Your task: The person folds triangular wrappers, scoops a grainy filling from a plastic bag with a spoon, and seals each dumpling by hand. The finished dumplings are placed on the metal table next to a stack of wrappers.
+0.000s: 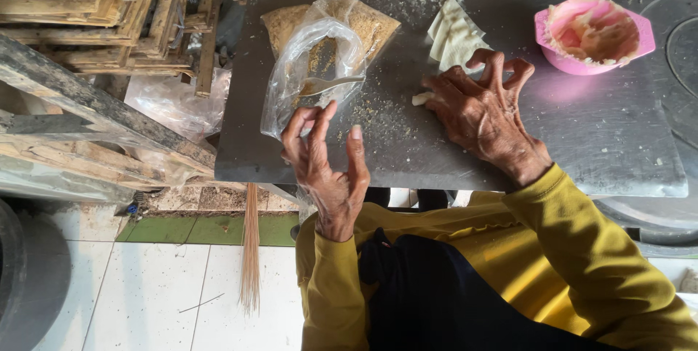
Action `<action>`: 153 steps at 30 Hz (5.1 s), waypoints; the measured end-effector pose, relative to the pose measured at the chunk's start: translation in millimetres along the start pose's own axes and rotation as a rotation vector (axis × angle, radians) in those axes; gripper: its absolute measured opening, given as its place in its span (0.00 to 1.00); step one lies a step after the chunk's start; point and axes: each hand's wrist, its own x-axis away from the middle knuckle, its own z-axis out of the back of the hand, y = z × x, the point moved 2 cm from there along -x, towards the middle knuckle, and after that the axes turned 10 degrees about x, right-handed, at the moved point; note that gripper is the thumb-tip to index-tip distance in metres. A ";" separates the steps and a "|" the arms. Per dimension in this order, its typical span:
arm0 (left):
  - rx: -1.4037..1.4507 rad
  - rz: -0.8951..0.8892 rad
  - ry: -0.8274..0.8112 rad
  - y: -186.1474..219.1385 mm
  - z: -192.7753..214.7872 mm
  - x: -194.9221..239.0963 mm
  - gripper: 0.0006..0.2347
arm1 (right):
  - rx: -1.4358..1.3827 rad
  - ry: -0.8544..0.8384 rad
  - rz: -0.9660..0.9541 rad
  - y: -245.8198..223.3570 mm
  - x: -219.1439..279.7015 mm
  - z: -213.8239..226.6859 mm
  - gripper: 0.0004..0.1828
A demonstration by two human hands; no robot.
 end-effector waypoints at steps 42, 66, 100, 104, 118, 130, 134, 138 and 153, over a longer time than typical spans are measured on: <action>0.036 -0.047 -0.338 -0.3 -36.5 3.2 0.14 | 0.137 -0.083 -0.026 90.1 17.0 -47.9 0.08; -0.343 -0.317 -0.760 -34.9 -152.7 -38.3 0.16 | 0.170 0.044 0.035 168.6 -44.5 -62.0 0.12; -0.184 -0.250 -0.623 19.4 -56.8 28.4 0.09 | -0.022 0.068 0.107 16.9 65.9 57.6 0.19; -0.165 -0.223 -0.608 14.1 -53.6 32.9 0.08 | -0.102 0.089 -0.046 15.0 48.5 62.7 0.14; -0.070 -0.199 0.153 -0.7 17.3 20.8 0.08 | -0.678 -0.027 0.022 -80.7 -86.2 -14.0 0.11; -0.266 0.213 0.203 -32.4 46.1 -8.0 0.27 | -0.478 0.201 -0.089 -54.7 -105.1 -24.8 0.05; -0.290 0.238 0.158 -30.0 44.9 -12.2 0.25 | -0.381 0.213 -0.081 -62.4 -117.8 -24.6 0.05; -0.169 0.310 0.209 -31.8 44.1 -19.6 0.20 | -0.465 0.226 -0.132 -72.6 -120.5 -38.4 0.07; 0.280 0.332 0.252 -49.8 37.5 -30.4 0.08 | -0.579 0.135 -0.177 -76.1 -124.8 -63.5 0.09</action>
